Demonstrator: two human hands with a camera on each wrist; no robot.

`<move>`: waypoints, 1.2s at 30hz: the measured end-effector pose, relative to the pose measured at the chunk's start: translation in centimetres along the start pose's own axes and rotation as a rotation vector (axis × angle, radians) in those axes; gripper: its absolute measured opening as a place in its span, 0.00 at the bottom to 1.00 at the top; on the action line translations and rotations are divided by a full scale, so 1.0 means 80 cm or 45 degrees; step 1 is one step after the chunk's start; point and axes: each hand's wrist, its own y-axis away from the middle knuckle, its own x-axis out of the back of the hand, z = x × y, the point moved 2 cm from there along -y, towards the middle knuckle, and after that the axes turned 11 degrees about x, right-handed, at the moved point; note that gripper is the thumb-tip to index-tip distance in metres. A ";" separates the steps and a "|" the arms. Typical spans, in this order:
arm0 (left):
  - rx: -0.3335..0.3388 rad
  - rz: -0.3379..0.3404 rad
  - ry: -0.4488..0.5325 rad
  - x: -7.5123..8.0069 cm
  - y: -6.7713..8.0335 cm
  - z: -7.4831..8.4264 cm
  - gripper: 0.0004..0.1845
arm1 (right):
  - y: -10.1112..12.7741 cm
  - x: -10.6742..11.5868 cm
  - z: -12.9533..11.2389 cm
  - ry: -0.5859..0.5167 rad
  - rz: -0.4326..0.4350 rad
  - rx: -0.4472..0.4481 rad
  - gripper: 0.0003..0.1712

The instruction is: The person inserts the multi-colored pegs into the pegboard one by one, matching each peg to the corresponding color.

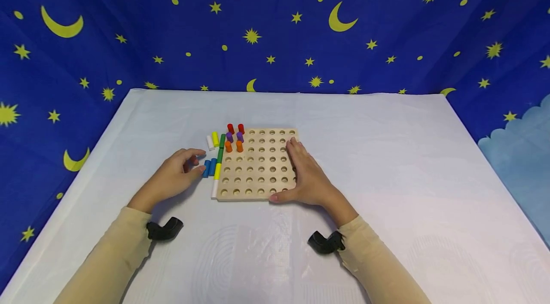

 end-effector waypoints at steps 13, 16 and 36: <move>-0.022 -0.142 0.013 -0.004 0.010 -0.002 0.25 | 0.000 0.002 0.002 -0.003 0.008 0.000 0.83; 0.011 -0.115 0.037 -0.004 0.009 -0.005 0.24 | -0.001 0.002 0.002 -0.009 0.008 0.001 0.82; -0.040 0.063 0.439 -0.020 0.002 0.017 0.23 | 0.002 0.001 0.001 -0.001 0.011 0.011 0.82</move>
